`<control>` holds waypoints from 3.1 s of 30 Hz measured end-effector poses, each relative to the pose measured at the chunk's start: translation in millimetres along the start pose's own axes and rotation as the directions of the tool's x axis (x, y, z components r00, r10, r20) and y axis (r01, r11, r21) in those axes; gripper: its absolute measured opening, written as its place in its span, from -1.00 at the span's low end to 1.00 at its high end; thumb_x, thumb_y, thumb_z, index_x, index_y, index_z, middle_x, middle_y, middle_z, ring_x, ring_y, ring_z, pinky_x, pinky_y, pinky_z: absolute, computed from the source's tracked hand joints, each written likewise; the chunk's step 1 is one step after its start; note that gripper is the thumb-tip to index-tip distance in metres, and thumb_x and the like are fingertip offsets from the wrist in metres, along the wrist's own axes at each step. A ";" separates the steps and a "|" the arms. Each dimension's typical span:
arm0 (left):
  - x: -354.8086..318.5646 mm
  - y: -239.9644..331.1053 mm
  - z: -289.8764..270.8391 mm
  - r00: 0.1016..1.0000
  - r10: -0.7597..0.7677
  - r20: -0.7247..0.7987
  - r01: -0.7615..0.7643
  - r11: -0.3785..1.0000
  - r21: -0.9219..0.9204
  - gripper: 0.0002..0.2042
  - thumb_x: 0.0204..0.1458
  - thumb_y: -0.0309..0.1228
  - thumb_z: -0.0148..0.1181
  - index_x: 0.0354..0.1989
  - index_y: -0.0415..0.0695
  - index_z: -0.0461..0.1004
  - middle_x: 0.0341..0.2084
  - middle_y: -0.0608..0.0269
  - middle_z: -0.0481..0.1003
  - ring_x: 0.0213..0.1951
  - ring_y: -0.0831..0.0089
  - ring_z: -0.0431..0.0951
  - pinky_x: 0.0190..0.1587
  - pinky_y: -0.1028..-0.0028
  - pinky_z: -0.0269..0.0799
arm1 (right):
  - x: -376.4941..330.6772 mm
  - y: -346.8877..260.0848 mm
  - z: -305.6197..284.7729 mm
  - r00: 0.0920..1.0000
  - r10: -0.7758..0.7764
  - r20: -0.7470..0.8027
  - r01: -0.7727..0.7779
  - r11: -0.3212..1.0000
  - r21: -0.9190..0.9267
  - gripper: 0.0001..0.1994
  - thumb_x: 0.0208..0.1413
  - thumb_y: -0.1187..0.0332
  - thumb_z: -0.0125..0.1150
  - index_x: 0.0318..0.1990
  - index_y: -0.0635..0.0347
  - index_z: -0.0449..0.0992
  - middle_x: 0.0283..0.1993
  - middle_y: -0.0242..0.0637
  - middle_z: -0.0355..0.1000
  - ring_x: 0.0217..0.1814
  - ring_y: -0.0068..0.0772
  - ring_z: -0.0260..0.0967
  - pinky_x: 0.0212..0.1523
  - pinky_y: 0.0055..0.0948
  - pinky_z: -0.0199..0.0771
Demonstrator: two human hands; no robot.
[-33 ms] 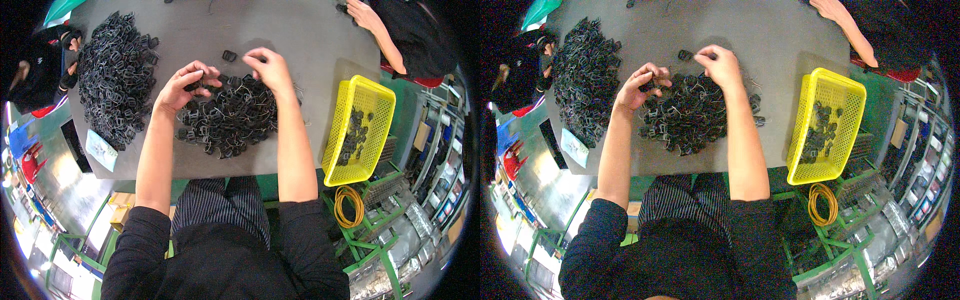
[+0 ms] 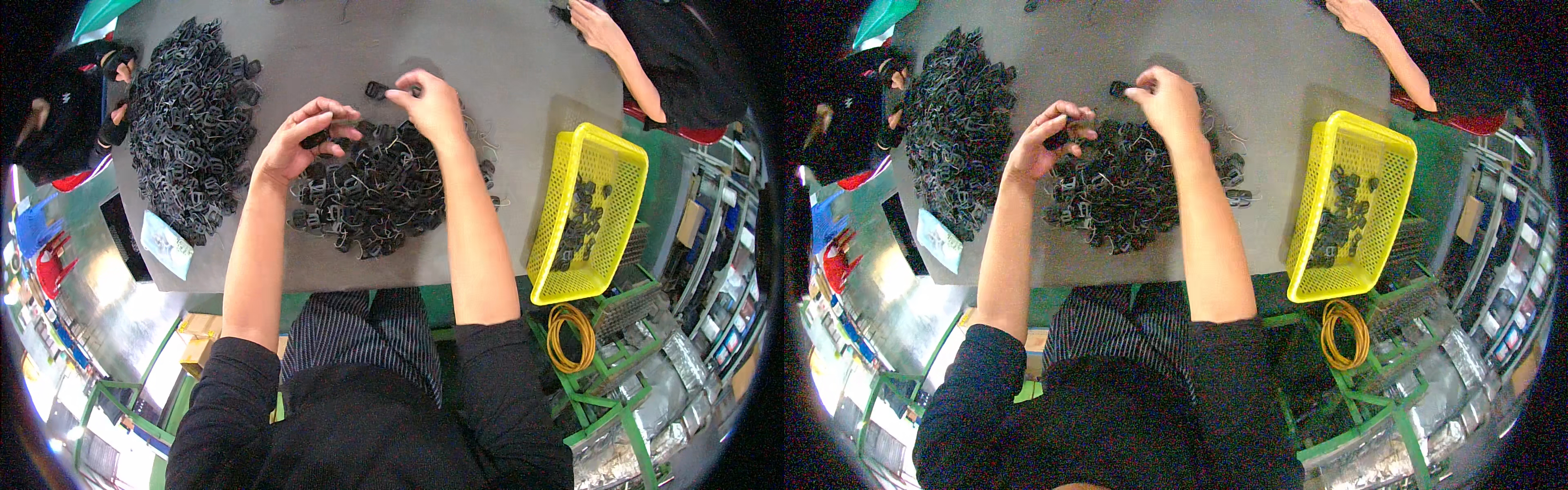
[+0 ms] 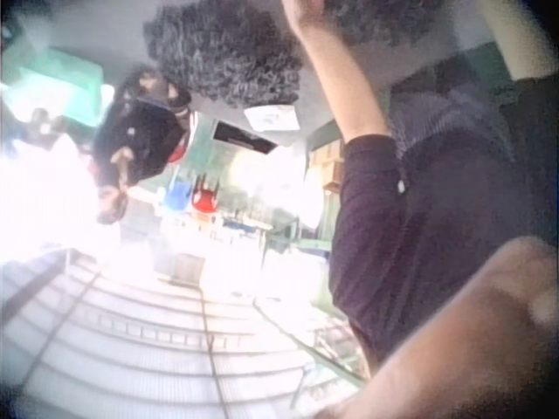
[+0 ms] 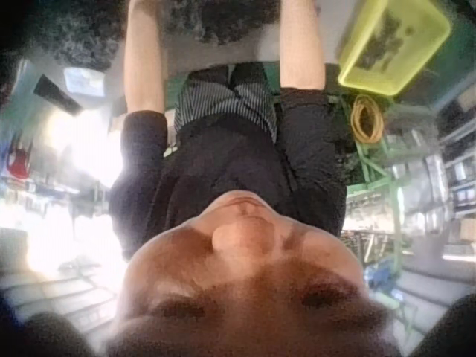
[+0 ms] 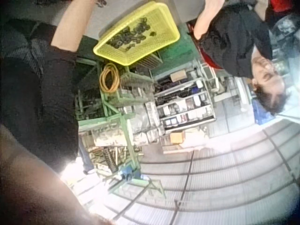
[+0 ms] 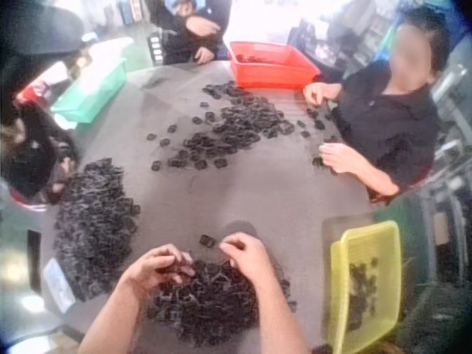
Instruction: The person picks up black plastic buckles from a large pile on a table and places them into a yellow plastic basket.
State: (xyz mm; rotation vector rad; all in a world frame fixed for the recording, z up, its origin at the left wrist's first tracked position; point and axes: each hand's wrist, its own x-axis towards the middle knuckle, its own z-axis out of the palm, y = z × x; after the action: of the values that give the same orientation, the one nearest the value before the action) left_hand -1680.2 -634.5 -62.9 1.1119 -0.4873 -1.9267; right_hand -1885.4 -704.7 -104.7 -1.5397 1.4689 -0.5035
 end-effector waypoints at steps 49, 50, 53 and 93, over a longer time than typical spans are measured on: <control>3.4 -5.1 12.1 0.961 -0.032 -0.274 0.206 0.743 0.637 -0.79 -0.10 -0.24 0.27 -0.45 -0.10 0.48 -0.70 0.56 0.28 -0.64 0.74 0.18 -0.60 0.64 0.04 | -19.8 18.4 -76.5 0.925 0.365 0.103 -0.379 0.904 0.197 -0.84 -0.07 0.34 0.25 -0.45 0.25 0.47 -0.64 -0.40 0.38 -0.70 -0.64 0.26 -0.68 -0.61 0.24; 4.7 -5.0 18.8 0.958 -0.028 -0.287 0.214 0.737 0.642 -0.80 -0.09 -0.23 0.27 -0.45 -0.10 0.48 -0.70 0.57 0.28 -0.65 0.74 0.17 -0.60 0.64 0.04 | -24.5 19.0 -87.0 0.905 0.389 0.170 -0.424 0.849 0.316 -0.85 -0.06 0.34 0.24 -0.47 0.24 0.47 -0.66 -0.42 0.36 -0.70 -0.66 0.24 -0.70 -0.63 0.21; 2.2 -4.1 30.6 0.955 -0.103 -0.279 0.228 0.855 0.466 -0.80 -0.07 -0.23 0.26 -0.44 -0.08 0.47 -0.68 0.56 0.31 -0.65 0.76 0.19 -0.62 0.67 0.01 | -26.1 39.6 -91.6 0.906 0.413 0.093 -0.421 0.899 0.115 -0.84 -0.09 0.32 0.27 -0.45 0.23 0.52 -0.64 -0.38 0.43 -0.66 -0.60 0.33 -0.66 -0.55 0.28; 58.8 -127.4 120.5 0.734 0.580 0.354 -0.349 -0.125 0.929 -0.79 -0.06 -0.49 0.09 -0.20 -0.11 0.36 -0.21 0.24 0.38 -0.10 0.21 0.32 -0.06 0.32 0.26 | -84.6 85.6 -48.7 0.966 -0.046 -0.255 0.013 0.991 -0.130 -0.69 -0.16 0.53 0.24 -0.17 0.16 0.42 -0.24 -0.20 0.37 -0.21 -0.24 0.39 -0.18 -0.33 0.41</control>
State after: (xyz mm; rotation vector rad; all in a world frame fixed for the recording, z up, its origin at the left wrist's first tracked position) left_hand -1857.0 -618.1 -114.7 1.5248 -2.0362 -0.5075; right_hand -1989.6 -630.3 -126.0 -1.6456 1.7060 -0.6589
